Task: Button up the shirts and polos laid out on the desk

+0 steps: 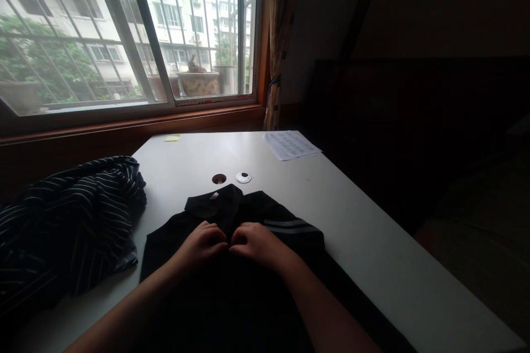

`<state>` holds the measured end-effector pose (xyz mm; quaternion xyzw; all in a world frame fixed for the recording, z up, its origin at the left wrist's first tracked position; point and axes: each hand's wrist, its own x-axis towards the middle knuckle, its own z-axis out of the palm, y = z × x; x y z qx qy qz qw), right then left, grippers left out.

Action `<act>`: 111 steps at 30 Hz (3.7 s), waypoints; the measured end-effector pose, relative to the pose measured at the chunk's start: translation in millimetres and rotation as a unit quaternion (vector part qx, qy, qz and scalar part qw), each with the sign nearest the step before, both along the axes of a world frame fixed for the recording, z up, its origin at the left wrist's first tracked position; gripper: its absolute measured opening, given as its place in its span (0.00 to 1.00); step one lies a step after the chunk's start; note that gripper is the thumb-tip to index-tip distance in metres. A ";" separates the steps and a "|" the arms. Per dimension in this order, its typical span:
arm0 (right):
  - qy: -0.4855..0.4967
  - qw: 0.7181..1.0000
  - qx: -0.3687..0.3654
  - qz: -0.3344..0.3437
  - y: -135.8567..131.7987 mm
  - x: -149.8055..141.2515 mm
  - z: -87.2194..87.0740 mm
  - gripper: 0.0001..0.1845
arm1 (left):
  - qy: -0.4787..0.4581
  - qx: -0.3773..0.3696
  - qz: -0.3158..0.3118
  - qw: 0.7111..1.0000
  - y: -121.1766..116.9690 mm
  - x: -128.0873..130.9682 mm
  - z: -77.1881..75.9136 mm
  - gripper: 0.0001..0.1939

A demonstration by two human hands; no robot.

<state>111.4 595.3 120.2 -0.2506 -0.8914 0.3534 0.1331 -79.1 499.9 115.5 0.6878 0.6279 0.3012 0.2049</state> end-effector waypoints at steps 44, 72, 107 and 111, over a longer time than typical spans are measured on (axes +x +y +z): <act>0.051 0.964 -0.258 -0.039 2.0 2.8 15.4 0.13 | -0.467 -0.278 -0.011 0.839 -5.9 -8.3 13.6 0.14; 0.179 0.984 0.007 0.008 -2.5 -3.2 3.5 0.29 | -0.317 -0.194 0.015 0.928 -4.0 -1.9 12.0 0.16; 0.137 0.978 0.153 -0.040 10.9 2.7 -1.2 0.11 | 0.183 0.068 -0.058 0.979 3.5 -37.1 -1.5 0.06; 0.140 0.976 0.156 -0.054 11.4 4.1 -0.1 0.10 | 0.196 0.071 -0.052 0.977 4.6 -37.2 -2.6 0.05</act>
